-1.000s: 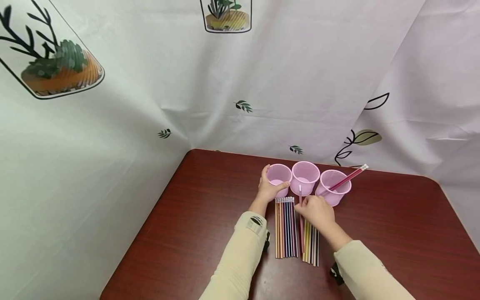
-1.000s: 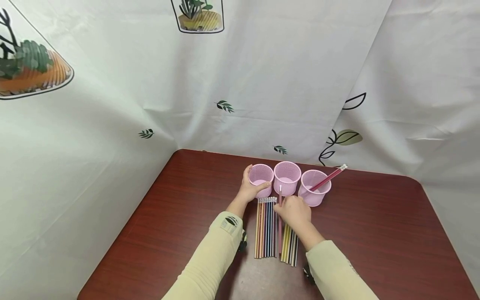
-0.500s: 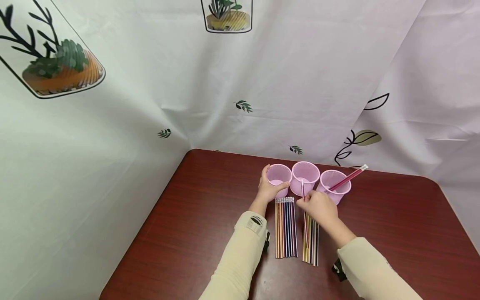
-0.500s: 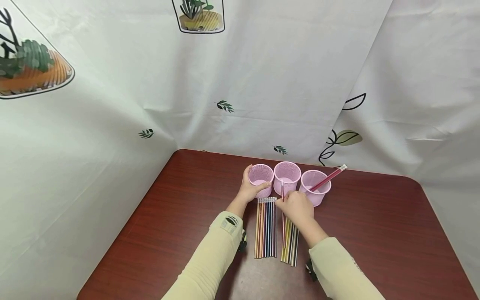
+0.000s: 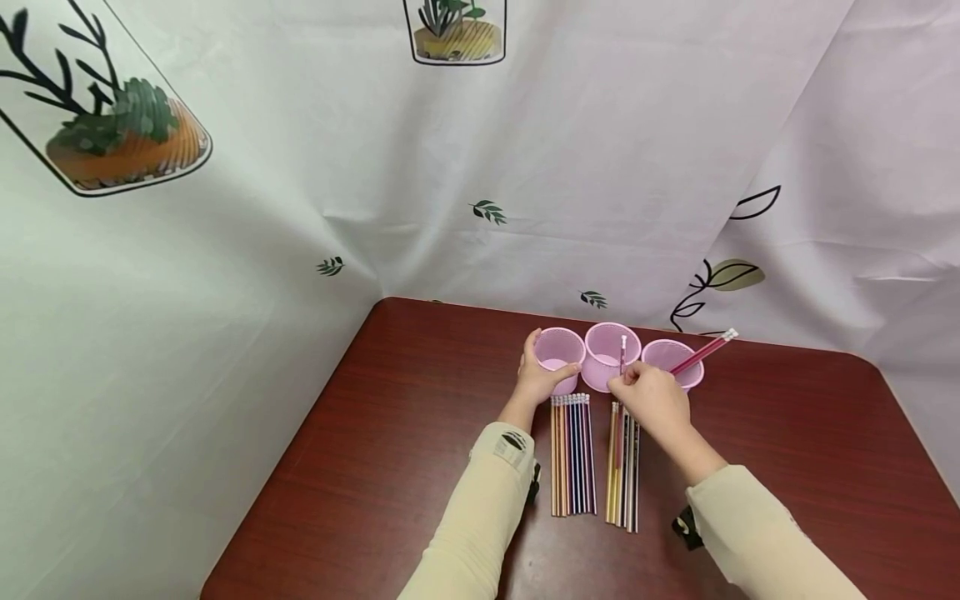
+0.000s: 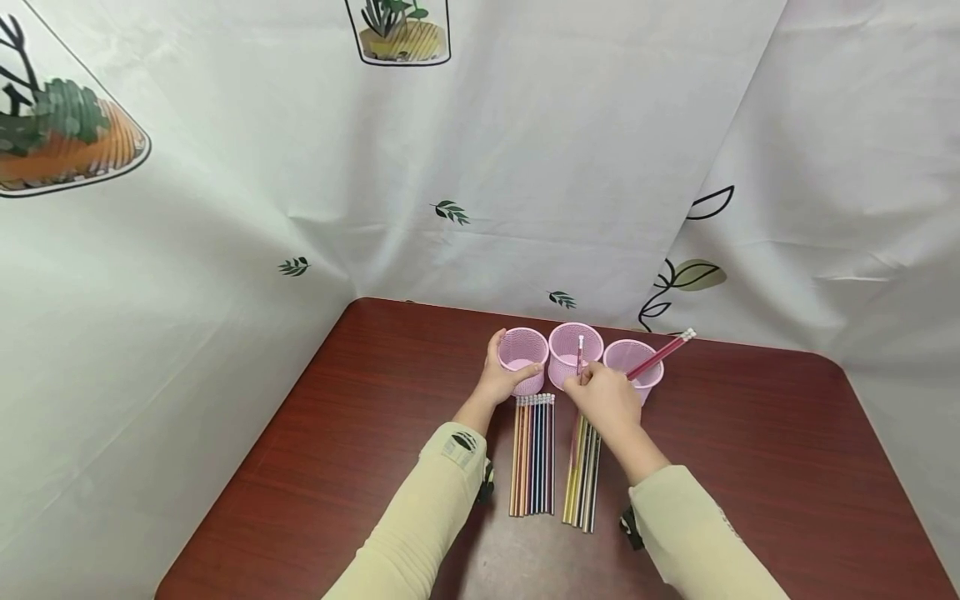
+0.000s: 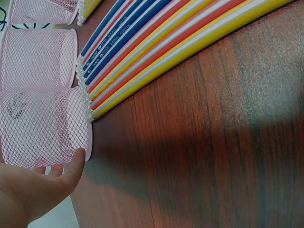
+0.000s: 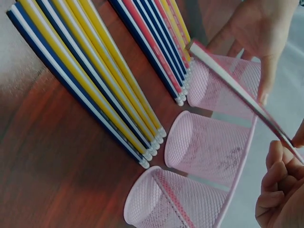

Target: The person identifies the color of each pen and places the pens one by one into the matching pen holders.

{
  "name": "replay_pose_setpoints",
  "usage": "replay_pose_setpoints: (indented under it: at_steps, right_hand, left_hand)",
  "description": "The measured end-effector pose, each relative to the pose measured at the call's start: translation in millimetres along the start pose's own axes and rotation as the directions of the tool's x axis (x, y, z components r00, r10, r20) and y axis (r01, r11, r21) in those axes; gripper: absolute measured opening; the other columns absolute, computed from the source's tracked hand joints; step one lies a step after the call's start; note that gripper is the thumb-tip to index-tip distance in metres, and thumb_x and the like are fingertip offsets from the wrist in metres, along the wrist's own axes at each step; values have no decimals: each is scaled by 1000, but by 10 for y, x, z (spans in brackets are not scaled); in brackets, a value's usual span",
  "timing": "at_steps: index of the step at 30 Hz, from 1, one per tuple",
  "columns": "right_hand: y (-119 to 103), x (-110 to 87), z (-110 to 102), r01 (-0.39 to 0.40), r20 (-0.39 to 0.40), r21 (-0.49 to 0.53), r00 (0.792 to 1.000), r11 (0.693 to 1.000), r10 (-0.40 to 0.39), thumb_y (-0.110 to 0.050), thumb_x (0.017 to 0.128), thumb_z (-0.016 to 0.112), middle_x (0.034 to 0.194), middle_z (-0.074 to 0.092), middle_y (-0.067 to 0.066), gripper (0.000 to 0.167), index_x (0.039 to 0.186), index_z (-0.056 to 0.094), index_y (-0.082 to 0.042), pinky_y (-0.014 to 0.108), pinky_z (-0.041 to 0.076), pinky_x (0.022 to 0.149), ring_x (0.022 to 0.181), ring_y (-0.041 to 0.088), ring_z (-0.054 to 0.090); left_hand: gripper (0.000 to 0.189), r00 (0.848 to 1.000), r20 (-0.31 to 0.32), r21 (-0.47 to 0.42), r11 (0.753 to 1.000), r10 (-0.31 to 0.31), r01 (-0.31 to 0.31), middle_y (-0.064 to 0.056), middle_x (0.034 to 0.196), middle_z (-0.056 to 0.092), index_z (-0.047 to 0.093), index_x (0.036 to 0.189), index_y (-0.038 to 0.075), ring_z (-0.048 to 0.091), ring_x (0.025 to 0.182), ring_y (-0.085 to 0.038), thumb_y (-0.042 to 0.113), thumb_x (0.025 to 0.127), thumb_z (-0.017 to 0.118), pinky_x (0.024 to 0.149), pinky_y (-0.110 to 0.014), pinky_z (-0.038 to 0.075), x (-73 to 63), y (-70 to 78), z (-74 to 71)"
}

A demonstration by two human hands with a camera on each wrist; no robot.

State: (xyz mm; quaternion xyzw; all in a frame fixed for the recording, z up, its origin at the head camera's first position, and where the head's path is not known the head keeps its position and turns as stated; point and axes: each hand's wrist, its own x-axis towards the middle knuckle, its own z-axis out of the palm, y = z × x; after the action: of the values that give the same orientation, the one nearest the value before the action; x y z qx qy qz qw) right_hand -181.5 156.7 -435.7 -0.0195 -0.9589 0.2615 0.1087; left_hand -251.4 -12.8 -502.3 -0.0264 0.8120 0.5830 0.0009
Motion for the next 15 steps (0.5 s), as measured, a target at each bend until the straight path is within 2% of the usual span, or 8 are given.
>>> replay_pose_setpoints:
  at_steps: [9,12,15]
  right_hand:
    - [47,55,-77,-9,-93,31,996,999,12,-25,72,59,56,50,2,17,64,49,-14,33,30,44,53,23,47]
    - [56,76,-112,-36,-95,52,995,998,41,-24,73,59,63,55,2,14,75,52,-12,33,33,46,57,23,50]
    - [54,99,-166,-72,-91,74,993,995,79,-25,75,59,70,59,3,22,90,54,-9,36,37,49,62,25,55]
  left_hand:
    - [94,1000,-2,4,1000,-6,6,-14,137,38,29,141,29,40,121,-34,29,65,85,97,-48,34,5,-13,14]
    - [94,1000,-3,2,1000,-1,1,-14,137,38,29,141,28,40,121,-34,29,65,85,97,-49,34,7,-16,16]
    - [93,1000,-1,2,1000,-3,3,-14,137,38,29,141,29,40,121,-34,29,65,85,97,-48,34,9,-20,15]
